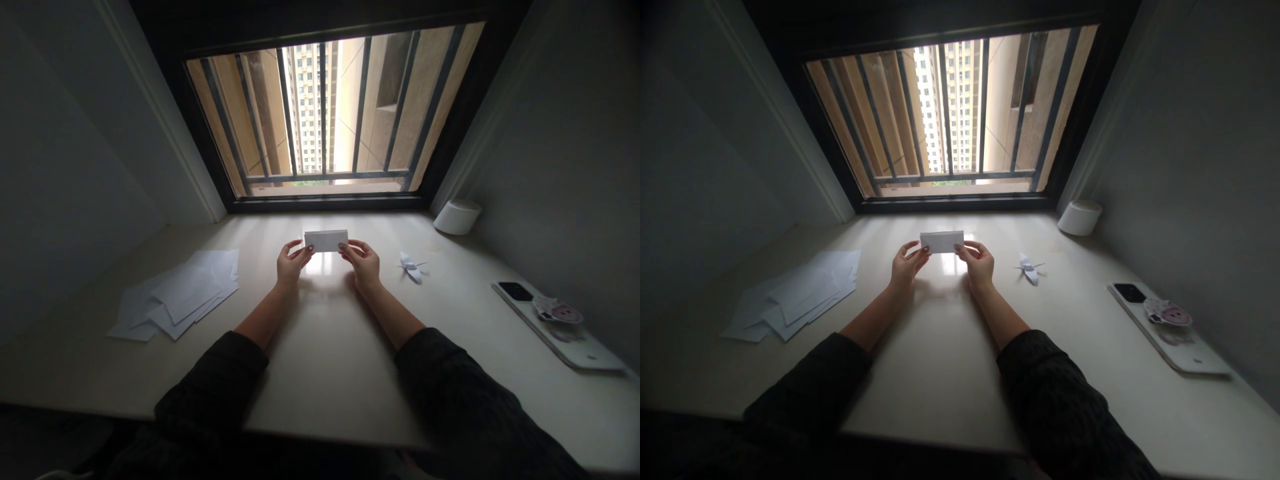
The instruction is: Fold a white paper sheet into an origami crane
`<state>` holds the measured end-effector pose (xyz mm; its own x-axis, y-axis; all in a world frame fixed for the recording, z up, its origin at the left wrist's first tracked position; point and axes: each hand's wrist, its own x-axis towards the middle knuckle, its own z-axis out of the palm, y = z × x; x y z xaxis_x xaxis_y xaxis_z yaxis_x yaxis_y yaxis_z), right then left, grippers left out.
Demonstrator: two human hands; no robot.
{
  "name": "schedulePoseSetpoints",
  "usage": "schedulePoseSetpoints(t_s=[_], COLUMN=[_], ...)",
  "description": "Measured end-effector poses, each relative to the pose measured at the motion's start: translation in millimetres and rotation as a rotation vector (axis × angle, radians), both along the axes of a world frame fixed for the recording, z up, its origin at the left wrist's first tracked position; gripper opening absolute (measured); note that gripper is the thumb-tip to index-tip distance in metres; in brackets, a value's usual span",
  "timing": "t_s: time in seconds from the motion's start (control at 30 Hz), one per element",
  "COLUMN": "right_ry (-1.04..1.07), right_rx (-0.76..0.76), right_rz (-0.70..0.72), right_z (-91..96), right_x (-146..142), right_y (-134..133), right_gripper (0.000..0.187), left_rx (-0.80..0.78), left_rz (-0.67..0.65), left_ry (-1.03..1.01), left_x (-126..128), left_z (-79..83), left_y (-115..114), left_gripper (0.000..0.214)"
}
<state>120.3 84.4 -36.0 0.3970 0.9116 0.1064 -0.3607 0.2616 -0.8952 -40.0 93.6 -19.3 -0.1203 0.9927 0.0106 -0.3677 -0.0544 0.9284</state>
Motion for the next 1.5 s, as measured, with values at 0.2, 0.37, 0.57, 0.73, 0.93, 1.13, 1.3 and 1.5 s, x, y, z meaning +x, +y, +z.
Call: schedulePoseSetpoints(t_s=[0.2,0.37,0.57,0.73,0.93,1.13,1.3,1.5], right_ry=[-0.022,-0.166,-0.231,-0.234,-0.237,-0.252,-0.237,-0.203], right_rx=[0.018,0.091,0.124,0.117,0.112,0.103,0.115,0.123], right_rz=[-0.069,-0.007,0.174,0.160,0.134,0.096,0.068,0.047], right_z=[-1.1,2.7,3.7,3.2,3.0,5.5,7.4,4.1], right_x=[1.1,-1.1,-5.4,-4.9,-5.3,-7.4,-8.7,-8.3], right_y=[-0.1,-3.3,-6.8,-6.4,-5.9,-8.6,-10.1,-6.8], right_gripper=[0.044,0.042,0.039,0.039,0.043,0.044,0.039,0.037], left_rx=[0.149,0.422,0.418,0.339,0.355,0.388,0.431,0.459], left_rz=[0.041,0.247,0.133,0.099,0.105,0.124,0.155,0.153], left_ry=[0.385,0.776,0.870,0.760,0.693,0.721,0.894,1.011], left_x=[-1.3,-1.0,-1.8,0.0,1.9,1.4,0.2,-2.4], left_z=[-6.6,2.7,6.4,2.6,3.2,1.8,6.3,8.9], left_y=[-4.4,-13.4,-15.0,-14.2,-15.8,-15.4,-16.9,-18.3], left_gripper=[0.046,0.046,0.035,0.031,0.028,0.024,0.021,0.020])
